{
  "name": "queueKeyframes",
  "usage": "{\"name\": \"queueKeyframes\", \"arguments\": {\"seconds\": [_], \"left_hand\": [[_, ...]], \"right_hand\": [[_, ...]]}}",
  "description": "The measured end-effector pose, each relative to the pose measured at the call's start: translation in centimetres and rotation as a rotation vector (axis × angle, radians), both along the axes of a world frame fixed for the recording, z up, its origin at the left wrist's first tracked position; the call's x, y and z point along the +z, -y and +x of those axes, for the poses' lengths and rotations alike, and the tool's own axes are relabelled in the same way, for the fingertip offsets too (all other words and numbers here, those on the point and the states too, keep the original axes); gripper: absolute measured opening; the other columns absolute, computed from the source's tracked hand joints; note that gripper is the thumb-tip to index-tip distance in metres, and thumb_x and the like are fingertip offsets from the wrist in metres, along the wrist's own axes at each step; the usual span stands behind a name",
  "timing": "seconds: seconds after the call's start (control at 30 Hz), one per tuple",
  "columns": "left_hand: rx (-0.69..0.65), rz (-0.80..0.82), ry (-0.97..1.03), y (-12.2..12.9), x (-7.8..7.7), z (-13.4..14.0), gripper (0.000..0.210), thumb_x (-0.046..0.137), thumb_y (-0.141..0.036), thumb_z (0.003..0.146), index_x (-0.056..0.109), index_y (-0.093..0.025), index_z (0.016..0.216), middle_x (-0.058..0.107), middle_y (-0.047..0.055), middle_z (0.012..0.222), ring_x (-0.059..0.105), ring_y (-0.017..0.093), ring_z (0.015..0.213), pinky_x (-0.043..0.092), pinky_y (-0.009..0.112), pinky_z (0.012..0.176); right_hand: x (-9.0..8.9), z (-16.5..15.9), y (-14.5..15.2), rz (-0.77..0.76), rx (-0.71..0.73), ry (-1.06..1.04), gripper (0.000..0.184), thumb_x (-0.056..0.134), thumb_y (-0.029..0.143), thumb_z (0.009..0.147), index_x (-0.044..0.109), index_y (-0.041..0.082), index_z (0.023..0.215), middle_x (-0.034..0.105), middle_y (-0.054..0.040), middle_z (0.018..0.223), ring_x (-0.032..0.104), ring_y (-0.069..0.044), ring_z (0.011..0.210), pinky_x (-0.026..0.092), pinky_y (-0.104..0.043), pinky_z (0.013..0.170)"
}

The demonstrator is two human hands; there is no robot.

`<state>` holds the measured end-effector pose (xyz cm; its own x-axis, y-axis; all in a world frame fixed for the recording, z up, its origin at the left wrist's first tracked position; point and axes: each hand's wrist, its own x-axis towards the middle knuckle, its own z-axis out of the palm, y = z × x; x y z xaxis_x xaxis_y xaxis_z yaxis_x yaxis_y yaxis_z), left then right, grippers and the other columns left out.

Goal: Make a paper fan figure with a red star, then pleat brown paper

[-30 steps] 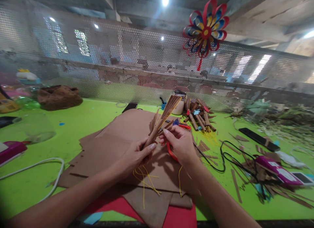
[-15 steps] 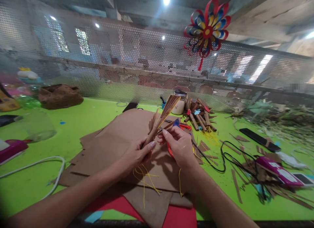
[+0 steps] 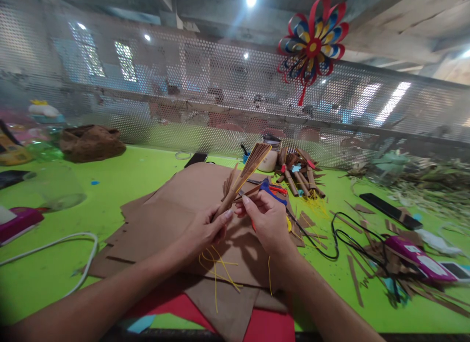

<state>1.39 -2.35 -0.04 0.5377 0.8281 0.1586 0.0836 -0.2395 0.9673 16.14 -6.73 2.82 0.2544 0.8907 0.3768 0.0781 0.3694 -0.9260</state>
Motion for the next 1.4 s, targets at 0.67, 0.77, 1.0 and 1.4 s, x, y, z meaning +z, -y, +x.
{"name": "queueKeyframes", "arguments": {"seconds": [0.67,0.77,1.0,1.4], "left_hand": [[0.059,0.148,-0.113,-0.06,0.57,-0.36,0.039,0.042,-0.047,0.086,0.059,-0.013,0.080,0.046,-0.005,0.048,0.041,0.009,0.045,0.030,0.020,0.045],[0.061,0.165,-0.120,-0.04,0.65,-0.46,0.039,0.040,-0.047,0.086,0.059,-0.013,0.080,0.046,-0.005,0.048,0.040,0.009,0.045,0.029,0.020,0.045],[0.051,0.178,-0.115,0.08,0.74,-0.51,0.037,0.040,-0.043,0.088,0.058,-0.013,0.077,0.044,-0.005,0.049,0.040,0.009,0.046,0.029,0.020,0.046],[0.061,0.183,-0.122,0.10,0.88,-0.52,0.035,0.040,-0.040,0.088,0.060,-0.012,0.084,0.045,-0.004,0.055,0.040,0.010,0.051,0.030,0.020,0.050]], "right_hand": [[-0.50,-0.26,0.08,0.032,-0.008,0.020,0.015,0.063,0.032,0.079,0.063,0.016,0.080,0.068,-0.0022,0.072,0.065,-0.014,0.064,0.054,-0.029,0.065],[-0.55,-0.30,0.10,0.029,-0.013,0.020,0.015,0.063,0.032,0.079,0.063,0.017,0.080,0.068,-0.0018,0.071,0.064,-0.014,0.064,0.054,-0.029,0.066],[-0.54,-0.31,0.17,0.017,-0.015,0.010,0.018,0.064,0.035,0.078,0.063,0.017,0.080,0.068,-0.0022,0.070,0.065,-0.015,0.063,0.054,-0.031,0.066],[-0.58,-0.43,0.12,0.028,0.010,0.015,0.019,0.064,0.036,0.077,0.063,0.017,0.082,0.067,-0.0021,0.070,0.063,-0.015,0.063,0.054,-0.031,0.066]]}}
